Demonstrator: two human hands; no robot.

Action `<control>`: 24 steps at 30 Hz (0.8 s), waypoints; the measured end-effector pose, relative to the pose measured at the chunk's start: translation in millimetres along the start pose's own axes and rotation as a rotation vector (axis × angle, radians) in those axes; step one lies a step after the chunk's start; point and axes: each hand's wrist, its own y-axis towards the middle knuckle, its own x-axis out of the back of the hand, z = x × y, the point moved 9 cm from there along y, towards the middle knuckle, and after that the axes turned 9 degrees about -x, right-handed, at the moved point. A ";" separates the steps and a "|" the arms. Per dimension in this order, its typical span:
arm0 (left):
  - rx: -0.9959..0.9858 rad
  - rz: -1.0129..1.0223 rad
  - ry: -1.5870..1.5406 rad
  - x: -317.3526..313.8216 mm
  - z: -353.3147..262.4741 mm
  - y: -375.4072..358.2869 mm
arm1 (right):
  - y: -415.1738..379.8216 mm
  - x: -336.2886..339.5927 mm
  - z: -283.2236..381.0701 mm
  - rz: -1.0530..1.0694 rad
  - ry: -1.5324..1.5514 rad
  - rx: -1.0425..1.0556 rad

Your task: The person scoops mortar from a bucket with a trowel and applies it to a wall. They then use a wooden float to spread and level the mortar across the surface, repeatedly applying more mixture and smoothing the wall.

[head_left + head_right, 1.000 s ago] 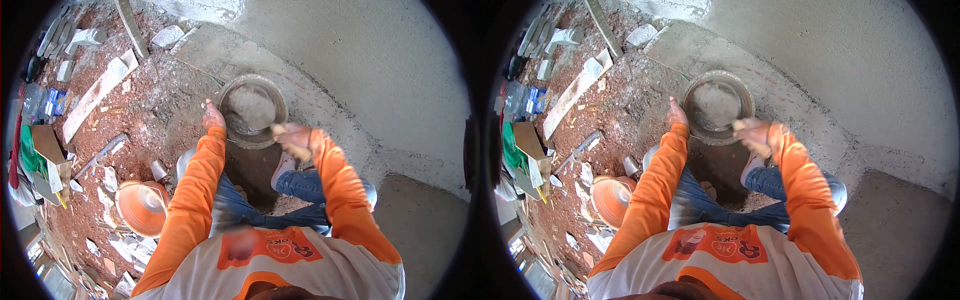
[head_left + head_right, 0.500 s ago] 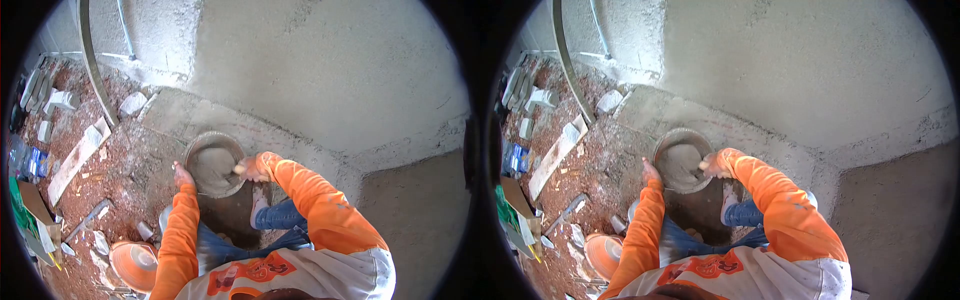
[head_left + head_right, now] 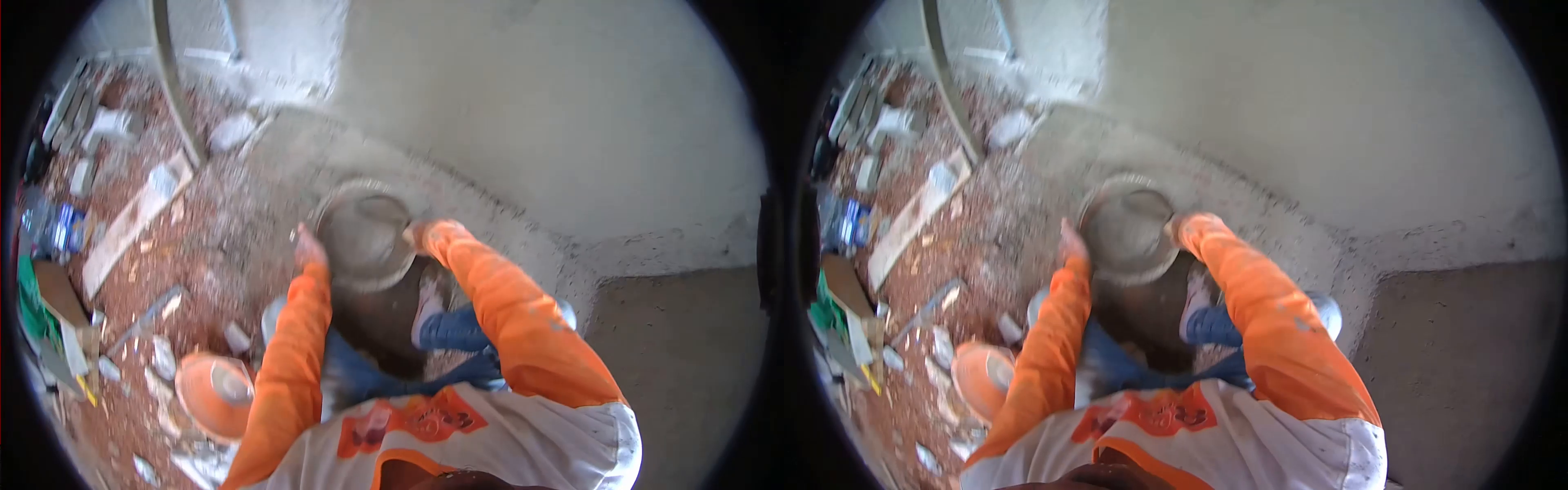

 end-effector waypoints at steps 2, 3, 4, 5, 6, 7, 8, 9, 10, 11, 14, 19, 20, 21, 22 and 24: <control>0.160 -0.042 -0.030 13.8 -12.7 -23.2 | -17.3 -16.2 38.5 0.162 0.143 -0.095; 0.141 -0.063 -0.007 10.1 -13.1 -16.4 | -40.8 -5.2 58.1 0.250 0.318 -0.160; 0.125 -0.075 0.021 10.6 -5.8 -15.4 | -66.9 3.1 71.4 0.371 0.511 -0.207; 0.156 -0.077 0.050 13.9 6.6 -20.8 | -88.8 7.7 78.6 0.482 0.695 -0.229; 0.130 -0.091 -0.020 13.0 0.5 -17.6 | -90.2 7.2 77.2 0.473 0.749 -0.190; 0.098 -0.105 -0.090 13.4 -6.0 -17.8 | -91.7 6.9 75.7 0.466 0.802 -0.150; 0.103 -0.112 -0.084 15.5 -8.2 -22.7 | -93.4 10.9 75.9 0.439 0.926 -0.078; 0.091 -0.121 -0.111 18.1 -13.6 -24.1 | -99.6 20.9 69.1 0.435 0.923 -0.064; 0.082 -0.130 -0.137 19.9 -16.7 -24.3 | -109.0 40.8 56.5 0.376 0.972 -0.071; 0.074 -0.133 -0.114 21.6 -17.4 -23.9 | -113.5 52.3 42.0 0.319 1.022 -0.080; 0.108 -0.136 -0.007 23.7 -17.2 -22.1 | -49.6 27.8 -0.8 0.021 0.395 -0.154; -0.054 -0.005 -0.117 14.4 -22.8 -19.7 | -94.8 60.2 74.0 -0.003 0.199 -0.113; -0.214 -0.126 0.046 -8.2 -1.9 -0.5 | -111.1 65.5 70.7 0.101 0.294 -0.133; 0.054 -0.030 -0.059 -3.4 6.4 -5.9 | -111.0 56.5 60.2 0.191 0.535 -0.118; 0.078 0.003 -0.078 -15.2 18.8 -2.8 | -107.8 54.5 47.1 0.234 0.690 -0.125; 0.104 0.035 -0.106 -14.8 18.9 -1.9 | -89.9 44.8 8.3 0.154 0.904 -0.164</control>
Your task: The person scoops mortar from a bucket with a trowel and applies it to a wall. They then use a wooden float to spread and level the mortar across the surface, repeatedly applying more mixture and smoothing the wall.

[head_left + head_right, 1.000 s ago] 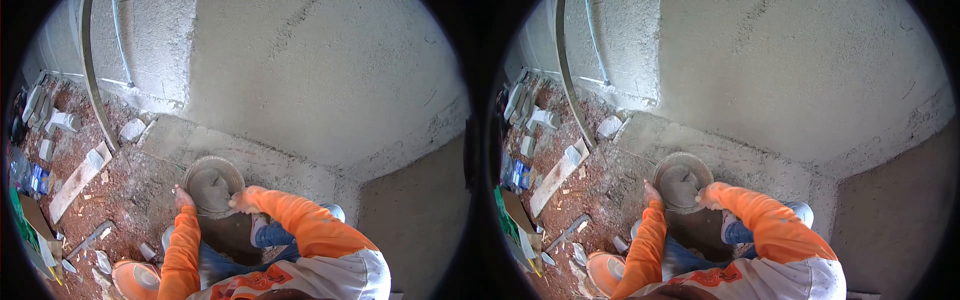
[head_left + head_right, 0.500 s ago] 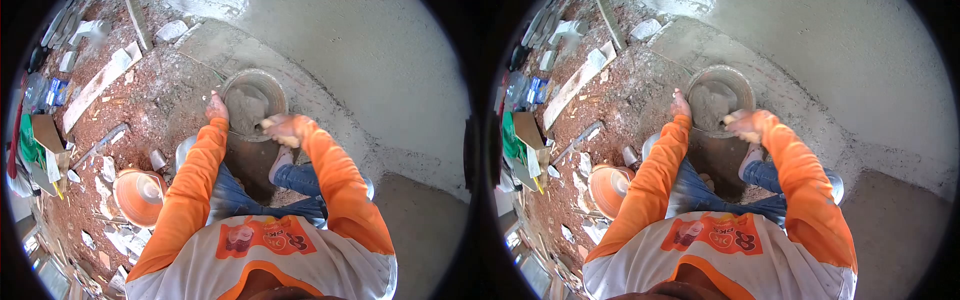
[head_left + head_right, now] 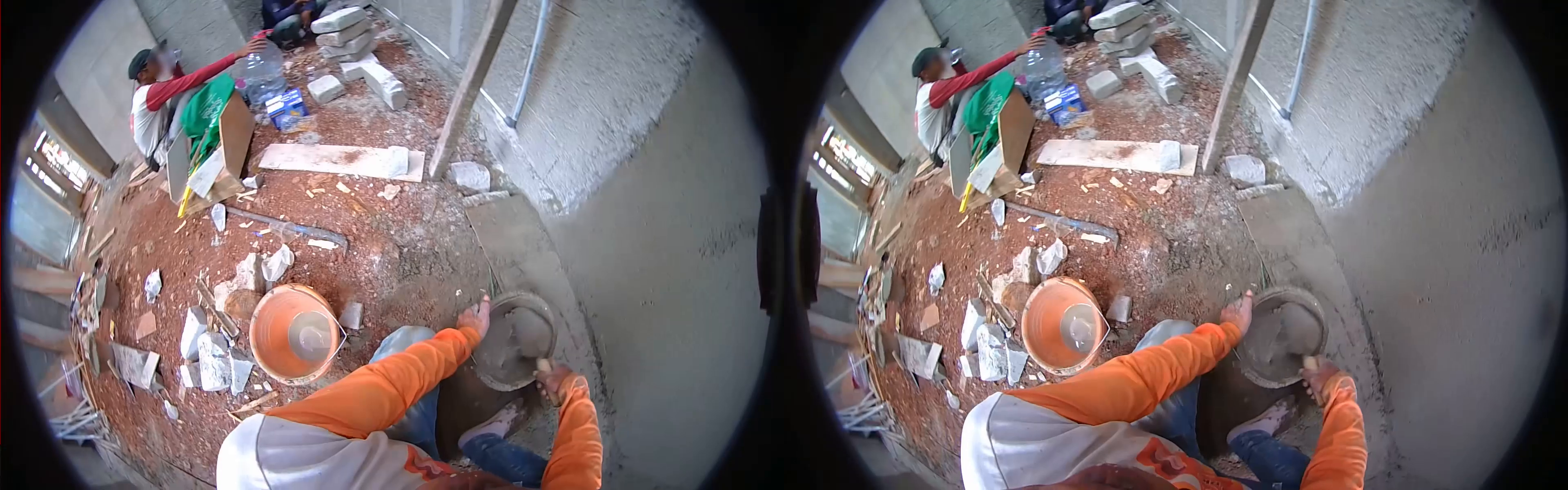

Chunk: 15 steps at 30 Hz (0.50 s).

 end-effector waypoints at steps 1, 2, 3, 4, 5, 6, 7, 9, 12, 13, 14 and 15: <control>-0.008 -0.026 -0.002 16.4 -20.2 -15.5 | 43.4 8.5 -13.9 -0.225 -0.514 0.215; -0.016 -0.044 0.002 26.1 -31.4 -25.5 | 65.9 -3.8 -13.7 -0.321 -0.771 0.321; -0.058 -0.094 0.014 16.8 -25.1 -18.3 | 87.1 -16.1 -13.7 -0.452 -1.023 0.419; -0.058 -0.091 0.007 14.2 -26.7 -21.8 | 93.7 -45.0 -11.8 -0.374 -1.073 0.367; -0.051 -0.070 -0.016 15.1 -29.2 -24.7 | 84.7 -59.1 -3.1 -0.337 -1.094 0.342; -0.041 -0.047 -0.033 15.4 -29.1 -26.7 | 73.1 -73.1 7.4 -0.299 -1.114 0.318; -0.044 -0.044 -0.033 13.1 -28.4 -27.7 | 40.0 -66.3 9.4 -0.061 -0.654 0.122; -0.047 -0.072 -0.003 14.3 -28.2 -26.7 | -9.6 -56.5 12.0 0.215 -0.077 -0.038; -0.033 -0.063 -0.032 18.1 -32.8 -30.4 | -8.0 -12.4 -6.4 0.042 -0.003 -0.049; -0.034 -0.062 -0.032 20.2 -33.5 -30.0 | -0.4 2.7 -10.2 -0.101 -0.145 -0.006; -0.056 -0.060 -0.001 22.6 -36.9 -28.5 | 19.4 5.9 -10.9 -0.258 -0.484 0.062; -0.074 -0.052 0.031 21.7 -37.8 -29.4 | 43.2 -3.4 -14.5 -0.335 -0.749 0.107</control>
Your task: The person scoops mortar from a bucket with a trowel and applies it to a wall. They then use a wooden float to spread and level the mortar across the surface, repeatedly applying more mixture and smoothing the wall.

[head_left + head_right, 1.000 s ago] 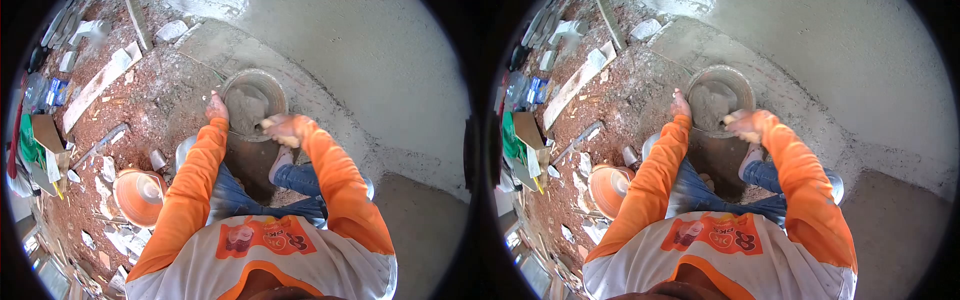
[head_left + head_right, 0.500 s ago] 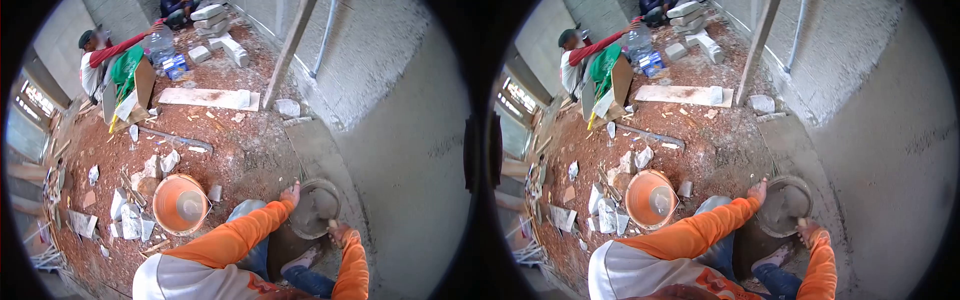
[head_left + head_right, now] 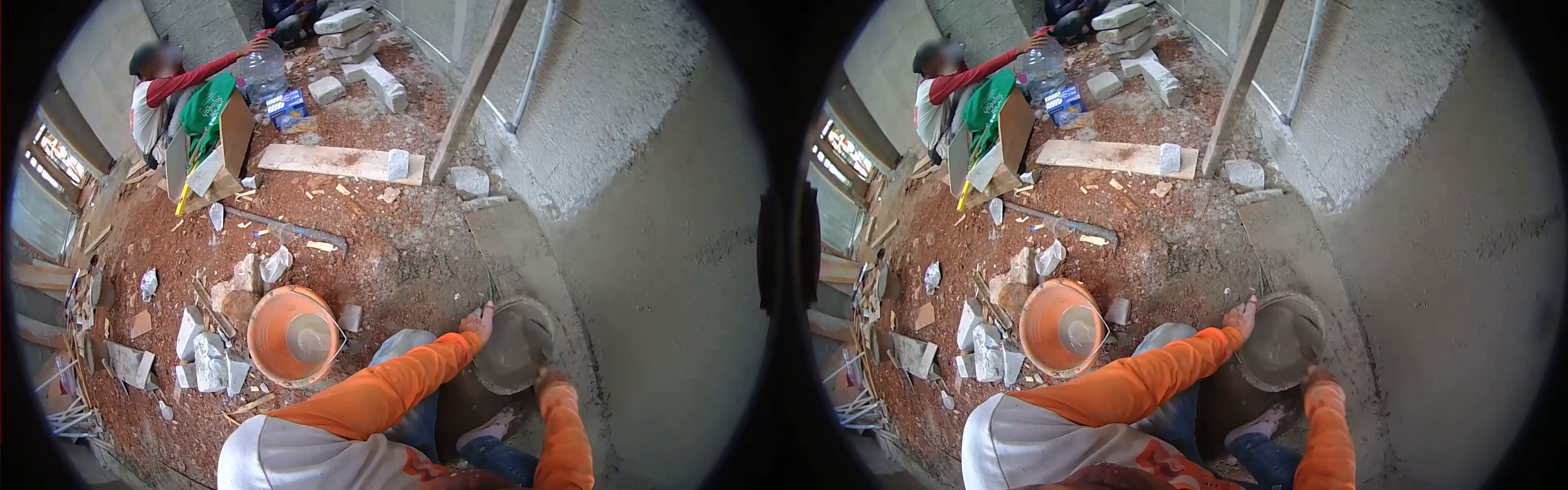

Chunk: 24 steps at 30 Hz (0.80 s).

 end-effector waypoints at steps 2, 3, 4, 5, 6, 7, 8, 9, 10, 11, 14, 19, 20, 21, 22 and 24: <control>-0.277 0.013 0.305 -49.0 26.3 30.3 | 5.1 -20.4 29.7 0.009 -0.159 0.007; -0.239 0.133 0.225 -39.8 11.6 18.4 | -21.1 -2.0 48.3 0.070 -0.082 -0.035; -0.191 0.249 0.148 -27.9 -5.7 4.7 | -41.6 12.5 55.3 0.150 0.003 -0.068; -0.235 0.150 0.238 -25.7 -7.9 7.5 | -31.0 -13.4 43.0 0.271 -0.049 0.034; -0.124 0.107 0.047 -2.8 -25.1 -6.1 | -5.0 -45.9 13.7 0.244 0.016 0.055; -0.166 0.056 0.031 0.4 -30.2 -6.7 | -29.9 -8.6 9.8 0.122 0.101 -0.011; -0.216 -0.005 -0.006 -7.8 -19.1 1.0 | -57.9 29.4 5.8 -0.004 0.193 -0.069; -0.123 0.034 0.006 -14.4 -8.2 6.3 | -54.5 34.7 -10.0 0.032 0.257 -0.212; -0.079 0.033 0.033 -12.6 -8.7 4.7 | -53.8 32.0 -22.7 0.057 0.317 -0.343; -0.043 0.014 0.059 -9.6 -10.7 3.1 | -57.3 26.7 -15.1 0.012 0.238 -0.323; -0.088 -0.062 0.007 -13.1 -8.0 0.9 | -1.8 -42.3 12.6 0.148 0.214 -0.316; -0.061 -0.083 -0.054 -11.5 -10.6 -5.2 | -71.9 8.5 36.0 0.340 0.516 -0.197; -0.067 -0.096 -0.061 -10.8 -11.2 -6.6 | -63.9 18.9 16.3 0.181 0.392 -0.263; -0.068 -0.083 -0.061 -10.4 -15.0 -8.5 | -57.0 31.2 0.3 0.020 0.266 -0.327; -0.065 -0.080 -0.077 -8.1 -19.6 -11.1 | -47.2 26.4 -4.9 0.023 0.270 -0.341; -0.075 -0.066 -0.089 -10.2 -22.9 -14.3 | -26.8 -9.1 -16.8 0.171 0.126 -0.452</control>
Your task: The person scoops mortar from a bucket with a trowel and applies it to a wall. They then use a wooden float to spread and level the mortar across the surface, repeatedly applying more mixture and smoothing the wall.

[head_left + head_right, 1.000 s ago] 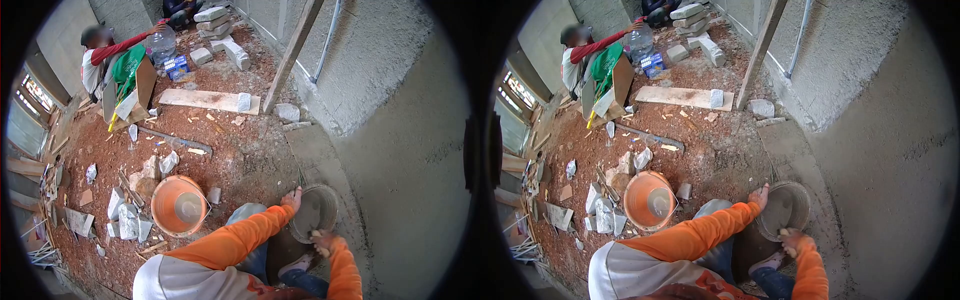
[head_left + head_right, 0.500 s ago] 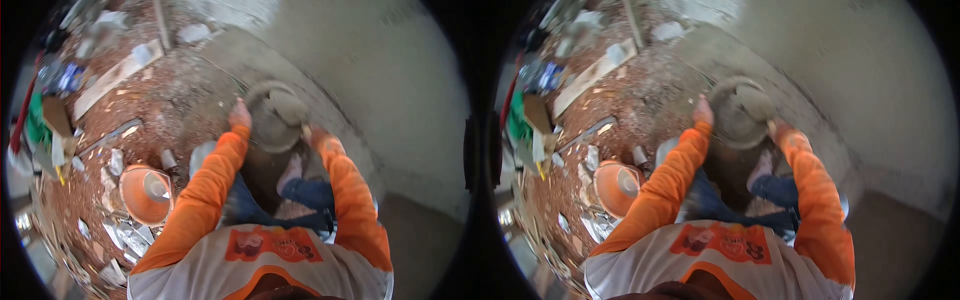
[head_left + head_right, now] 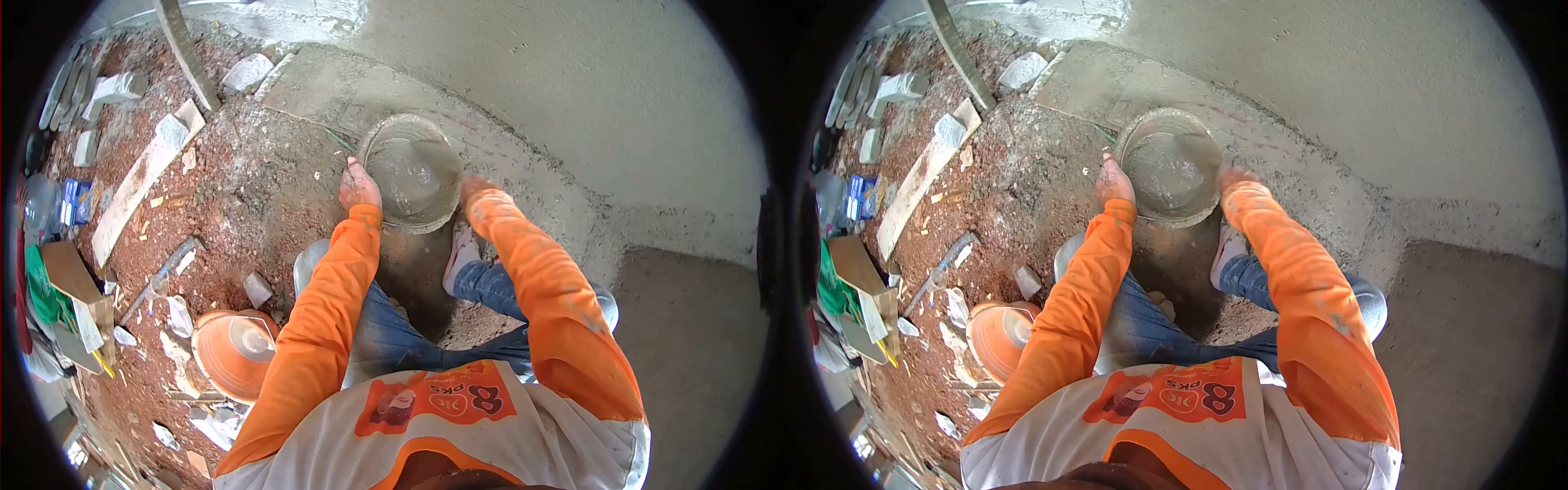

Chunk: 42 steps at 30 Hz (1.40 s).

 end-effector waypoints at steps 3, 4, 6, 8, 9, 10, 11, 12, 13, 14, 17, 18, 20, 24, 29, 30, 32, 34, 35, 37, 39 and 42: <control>-0.073 -0.019 -0.038 -5.5 -8.7 -4.5 | 4.2 -56.6 42.8 -0.079 -0.136 0.495; -0.052 -0.018 -0.019 -6.5 -10.5 -5.2 | -45.1 -13.3 24.1 0.005 0.214 0.244; -0.029 -0.022 -0.008 -6.4 -11.0 -7.0 | -39.8 -33.2 0.2 0.075 0.343 0.260; -0.007 0.000 -0.013 -4.0 -13.5 -6.1 | -29.5 -51.3 -20.6 0.019 0.559 0.397; -0.015 0.002 -0.023 -2.9 -14.1 -4.6 | -24.6 -62.0 -22.6 0.007 0.559 0.393; -0.003 0.027 0.011 -6.4 -9.3 -1.7 | -16.3 -65.5 -31.6 -0.088 0.482 0.284; 0.012 0.048 0.052 -10.1 -2.4 -2.5 | -9.6 -68.1 -42.2 -0.175 0.407 0.178; 0.021 0.019 0.014 -12.7 4.2 -3.7 | -0.1 -72.9 -42.6 -0.111 0.445 0.197; 0.001 0.007 0.012 -11.1 2.7 -2.3 | -11.3 -59.8 -38.7 -0.127 0.457 0.209; -0.023 0.031 0.118 -11.9 2.3 -1.9 | -22.4 -48.7 -43.8 -0.183 0.424 0.114; -0.115 0.064 0.268 -10.2 11.4 -2.5 | -33.4 -27.7 -58.0 -0.274 0.362 -0.021; -0.105 0.147 0.357 -11.2 8.8 -6.9 | -36.6 -18.5 -64.6 -0.294 0.361 -0.046; -0.007 0.337 0.437 -13.6 12.9 -13.3 | -36.9 -1.3 -75.2 -0.344 0.381 -0.078; -0.253 0.667 0.603 -57.6 70.8 29.2 | -41.1 59.6 -96.8 -0.473 0.271 -0.031; -0.123 0.303 0.439 -27.8 61.0 2.3 | -134.5 153.2 -125.7 -0.709 0.340 0.157; -0.130 0.289 0.437 -23.2 51.3 -7.9 | -160.1 166.0 -126.8 -0.650 0.337 0.254; -0.063 0.202 0.402 0.5 31.1 -43.2 | -202.8 181.5 -126.9 -0.576 0.312 0.467; -0.017 0.170 0.362 9.5 57.8 -51.2 | -233.8 192.0 -128.2 -0.373 0.328 0.700; 0.024 0.151 0.320 15.0 71.4 -57.4 | -245.2 187.7 -122.4 -0.159 0.340 0.910; 0.013 0.166 0.281 38.6 23.6 -100.0 | -247.6 188.1 -125.2 0.228 0.309 1.068; 0.159 0.089 0.205 48.0 47.1 -112.3 | -225.0 229.4 -150.8 0.123 0.335 0.891; 0.213 0.225 0.343 27.0 126.6 -70.3 | -195.2 347.2 -232.0 -0.771 0.615 0.449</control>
